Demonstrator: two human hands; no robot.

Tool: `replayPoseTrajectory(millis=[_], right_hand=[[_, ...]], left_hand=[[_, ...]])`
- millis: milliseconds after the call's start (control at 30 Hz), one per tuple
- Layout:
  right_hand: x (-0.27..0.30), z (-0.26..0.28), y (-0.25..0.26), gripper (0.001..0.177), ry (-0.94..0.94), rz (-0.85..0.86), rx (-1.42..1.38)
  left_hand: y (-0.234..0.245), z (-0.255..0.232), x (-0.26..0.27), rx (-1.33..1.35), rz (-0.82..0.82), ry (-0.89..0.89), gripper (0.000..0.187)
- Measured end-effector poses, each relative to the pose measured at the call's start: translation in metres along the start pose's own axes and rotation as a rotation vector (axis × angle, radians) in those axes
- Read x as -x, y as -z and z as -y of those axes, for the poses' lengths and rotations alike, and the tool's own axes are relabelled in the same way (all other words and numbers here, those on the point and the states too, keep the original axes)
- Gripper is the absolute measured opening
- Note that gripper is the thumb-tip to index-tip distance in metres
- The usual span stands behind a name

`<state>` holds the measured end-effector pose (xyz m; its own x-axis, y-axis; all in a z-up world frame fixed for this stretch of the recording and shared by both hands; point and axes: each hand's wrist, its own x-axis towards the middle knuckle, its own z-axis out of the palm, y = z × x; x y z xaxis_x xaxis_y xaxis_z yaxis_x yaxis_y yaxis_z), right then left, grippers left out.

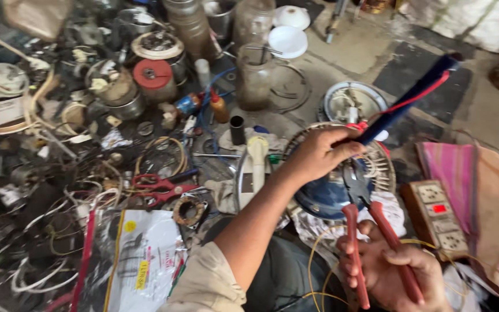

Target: The person repairs a fan motor by using pliers to strip wires, handling a blue fan shaft, and connecting electrical wires to the motor assembly.

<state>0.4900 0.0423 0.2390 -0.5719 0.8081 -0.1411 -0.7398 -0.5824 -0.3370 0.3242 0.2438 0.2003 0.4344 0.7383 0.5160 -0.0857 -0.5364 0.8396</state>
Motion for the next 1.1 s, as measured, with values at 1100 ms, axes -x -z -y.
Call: replayPoseTrajectory(millis=[1100], right_hand=[[0.006, 0.044, -0.023, 0.088, -0.029, -0.760, 2.227]], left_hand=[[0.004, -0.025, -0.004, -0.162, -0.069, -0.034, 0.041]])
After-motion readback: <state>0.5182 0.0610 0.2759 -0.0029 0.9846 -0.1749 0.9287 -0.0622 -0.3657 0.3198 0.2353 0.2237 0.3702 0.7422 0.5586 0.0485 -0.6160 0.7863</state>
